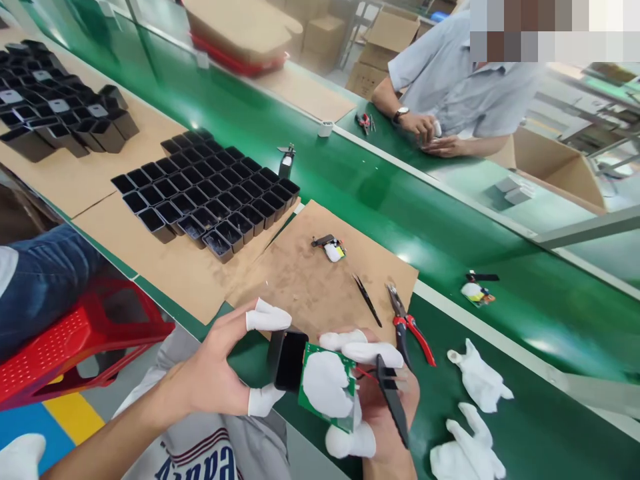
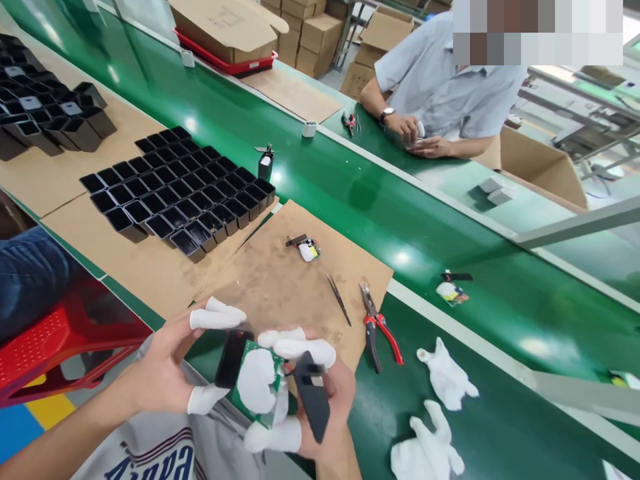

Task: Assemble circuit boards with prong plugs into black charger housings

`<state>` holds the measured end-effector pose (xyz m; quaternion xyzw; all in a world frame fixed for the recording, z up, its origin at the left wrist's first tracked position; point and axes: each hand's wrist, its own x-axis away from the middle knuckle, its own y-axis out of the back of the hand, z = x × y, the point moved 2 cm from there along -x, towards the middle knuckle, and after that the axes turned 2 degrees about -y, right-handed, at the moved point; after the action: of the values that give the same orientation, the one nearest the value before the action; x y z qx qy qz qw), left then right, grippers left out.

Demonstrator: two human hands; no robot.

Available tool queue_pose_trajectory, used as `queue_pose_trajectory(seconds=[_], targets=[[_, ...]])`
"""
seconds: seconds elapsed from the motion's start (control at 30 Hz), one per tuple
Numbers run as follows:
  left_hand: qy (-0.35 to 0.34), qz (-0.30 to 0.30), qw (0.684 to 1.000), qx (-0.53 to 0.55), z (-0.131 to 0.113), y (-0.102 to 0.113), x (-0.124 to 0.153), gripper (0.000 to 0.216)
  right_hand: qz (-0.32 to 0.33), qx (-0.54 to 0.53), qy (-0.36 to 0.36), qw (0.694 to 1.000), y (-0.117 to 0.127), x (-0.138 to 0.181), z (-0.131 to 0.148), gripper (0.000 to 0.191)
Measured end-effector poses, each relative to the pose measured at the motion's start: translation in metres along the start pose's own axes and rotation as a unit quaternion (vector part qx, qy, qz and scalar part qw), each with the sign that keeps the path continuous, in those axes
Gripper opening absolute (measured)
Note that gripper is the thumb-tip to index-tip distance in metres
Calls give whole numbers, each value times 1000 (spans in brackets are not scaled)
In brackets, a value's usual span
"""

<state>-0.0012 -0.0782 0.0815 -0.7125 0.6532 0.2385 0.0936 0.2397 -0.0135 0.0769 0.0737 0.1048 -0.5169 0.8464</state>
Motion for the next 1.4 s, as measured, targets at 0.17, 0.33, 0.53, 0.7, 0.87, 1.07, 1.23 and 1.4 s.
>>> queue_pose_trajectory(seconds=[0.17,0.33,0.53,0.7,0.87,1.07,1.23,1.4], targets=[[-16,2,1000,-5,-2,-5,-2,62,16,-41,30,999,-6,-8,-2,62],[-17,6,1000,-15,-3,-5,-1,67,42,-14,87,995,-11,-18,12,69],[-34,15,999,-20,-6,-1,-4,70,61,18,80,995,-16,-28,25,72],[-27,8,999,-17,-6,-1,-4,70,65,16,74,995,-17,-28,22,71],[-31,5,999,-11,-6,-2,-4,69,68,26,76,994,-17,-27,22,69],[-17,3,1000,-17,-4,-2,-1,70,58,68,74,993,-16,-26,24,67],[-12,3,1000,-26,-2,-3,1,68,65,96,80,990,-15,-27,26,65],[-21,5,999,-42,-1,-2,0,67,79,109,74,988,-13,-27,25,65]])
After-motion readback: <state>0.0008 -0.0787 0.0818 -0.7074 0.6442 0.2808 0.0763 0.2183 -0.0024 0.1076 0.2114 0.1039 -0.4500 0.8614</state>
